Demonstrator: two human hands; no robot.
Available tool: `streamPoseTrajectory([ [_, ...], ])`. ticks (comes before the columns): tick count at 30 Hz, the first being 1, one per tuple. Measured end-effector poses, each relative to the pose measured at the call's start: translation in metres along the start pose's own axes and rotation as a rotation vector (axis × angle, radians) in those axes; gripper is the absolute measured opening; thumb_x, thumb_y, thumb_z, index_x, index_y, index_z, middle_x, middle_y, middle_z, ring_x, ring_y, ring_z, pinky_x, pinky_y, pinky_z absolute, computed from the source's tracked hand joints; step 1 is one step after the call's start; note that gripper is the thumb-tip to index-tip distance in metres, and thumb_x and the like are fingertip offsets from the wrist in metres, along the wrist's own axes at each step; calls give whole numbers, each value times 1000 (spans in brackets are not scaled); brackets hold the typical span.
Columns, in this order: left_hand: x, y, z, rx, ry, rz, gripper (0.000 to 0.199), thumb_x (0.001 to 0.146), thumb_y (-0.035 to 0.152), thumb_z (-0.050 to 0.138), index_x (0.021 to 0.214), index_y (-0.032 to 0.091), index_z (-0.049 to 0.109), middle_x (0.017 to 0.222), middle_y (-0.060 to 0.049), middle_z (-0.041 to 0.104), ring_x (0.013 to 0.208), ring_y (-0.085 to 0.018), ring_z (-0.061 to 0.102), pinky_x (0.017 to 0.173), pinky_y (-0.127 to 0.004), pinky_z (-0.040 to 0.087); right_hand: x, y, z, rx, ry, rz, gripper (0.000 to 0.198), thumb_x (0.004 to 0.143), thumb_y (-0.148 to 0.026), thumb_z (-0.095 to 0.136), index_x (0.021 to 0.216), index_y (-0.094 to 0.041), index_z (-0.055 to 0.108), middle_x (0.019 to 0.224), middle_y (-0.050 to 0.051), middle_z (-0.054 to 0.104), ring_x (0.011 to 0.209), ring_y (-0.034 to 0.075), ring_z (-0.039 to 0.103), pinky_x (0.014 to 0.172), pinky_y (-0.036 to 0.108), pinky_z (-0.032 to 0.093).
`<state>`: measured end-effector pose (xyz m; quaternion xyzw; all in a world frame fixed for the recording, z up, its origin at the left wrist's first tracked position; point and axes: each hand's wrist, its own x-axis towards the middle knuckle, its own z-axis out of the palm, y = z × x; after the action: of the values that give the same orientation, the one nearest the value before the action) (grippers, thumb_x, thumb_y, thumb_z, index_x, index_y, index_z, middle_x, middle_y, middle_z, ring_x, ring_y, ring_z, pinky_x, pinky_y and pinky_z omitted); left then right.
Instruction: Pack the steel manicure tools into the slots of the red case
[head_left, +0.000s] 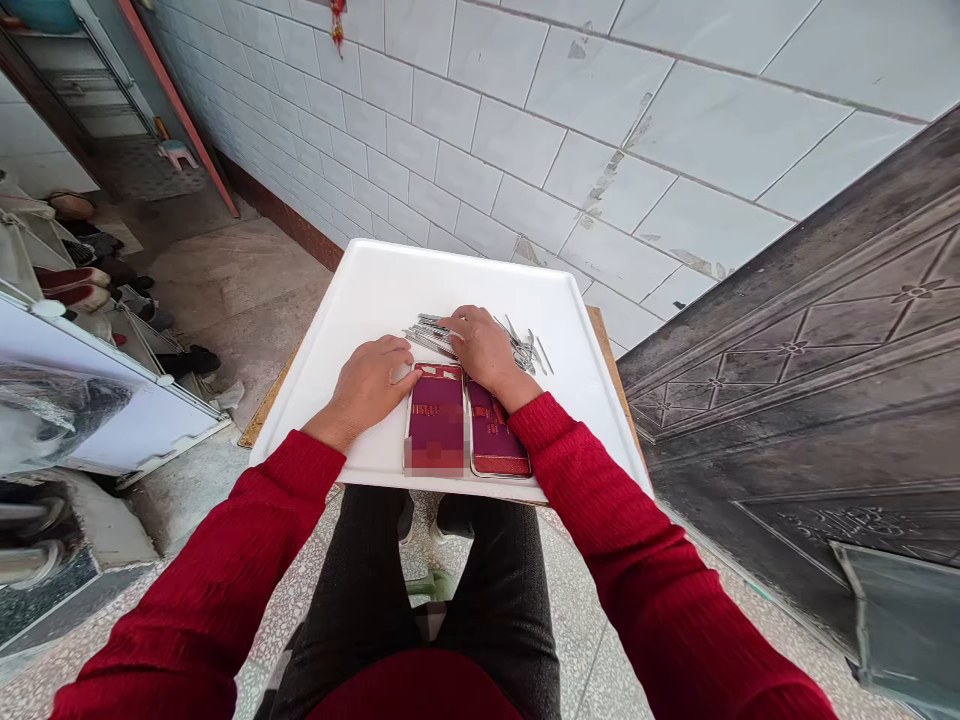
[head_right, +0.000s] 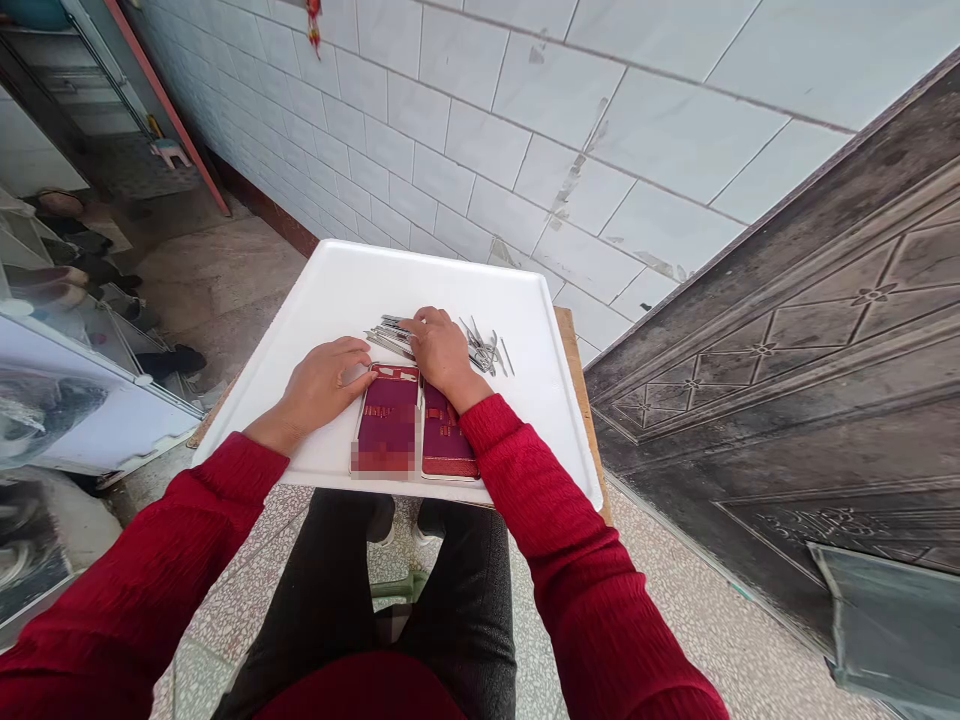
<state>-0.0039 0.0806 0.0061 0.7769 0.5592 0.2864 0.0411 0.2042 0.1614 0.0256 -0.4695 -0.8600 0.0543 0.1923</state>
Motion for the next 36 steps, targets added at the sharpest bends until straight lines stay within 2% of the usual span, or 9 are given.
streamPoseTrajectory([
  [5,0,1,0,8,-2,7,18,96,34,61,98,22,74,126,-8,76,121,-28,70,108,-45,56,1,3,3,24,48,-35,46,97,-8,50,132,-20,77,132,14,68,122,31,56,103,42,48],
  [8,0,2,-2,11,3,13,19,96,32,61,99,21,75,126,-9,76,120,-29,70,107,-46,57,-1,2,2,60,58,-73,37,98,-11,54,123,-20,80,129,13,70,120,30,57,102,42,47],
  [13,0,2,-1,6,4,20,18,96,32,62,98,19,75,128,-10,76,120,-29,70,107,-47,57,-2,-2,1,91,-13,-89,21,99,-21,64,110,-19,82,116,12,74,114,29,61,98,40,45],
  [19,0,2,-1,11,11,18,18,97,31,63,100,19,75,130,-10,76,123,-29,69,109,-46,56,-3,-7,-4,105,-73,-93,20,98,-15,61,96,-18,81,104,10,76,105,26,65,93,36,44],
  [28,-1,2,-1,7,12,21,18,96,33,63,100,20,76,128,-10,76,123,-30,70,108,-47,57,-6,-8,-6,133,-56,-66,22,93,-10,61,93,-19,80,101,8,77,98,24,67,85,33,44],
  [36,-1,1,-1,1,17,26,18,97,33,62,99,21,76,128,-10,76,122,-29,70,108,-47,57,-10,-13,-10,64,-45,-9,19,97,-17,62,93,-19,80,102,8,77,93,23,66,81,33,39],
])
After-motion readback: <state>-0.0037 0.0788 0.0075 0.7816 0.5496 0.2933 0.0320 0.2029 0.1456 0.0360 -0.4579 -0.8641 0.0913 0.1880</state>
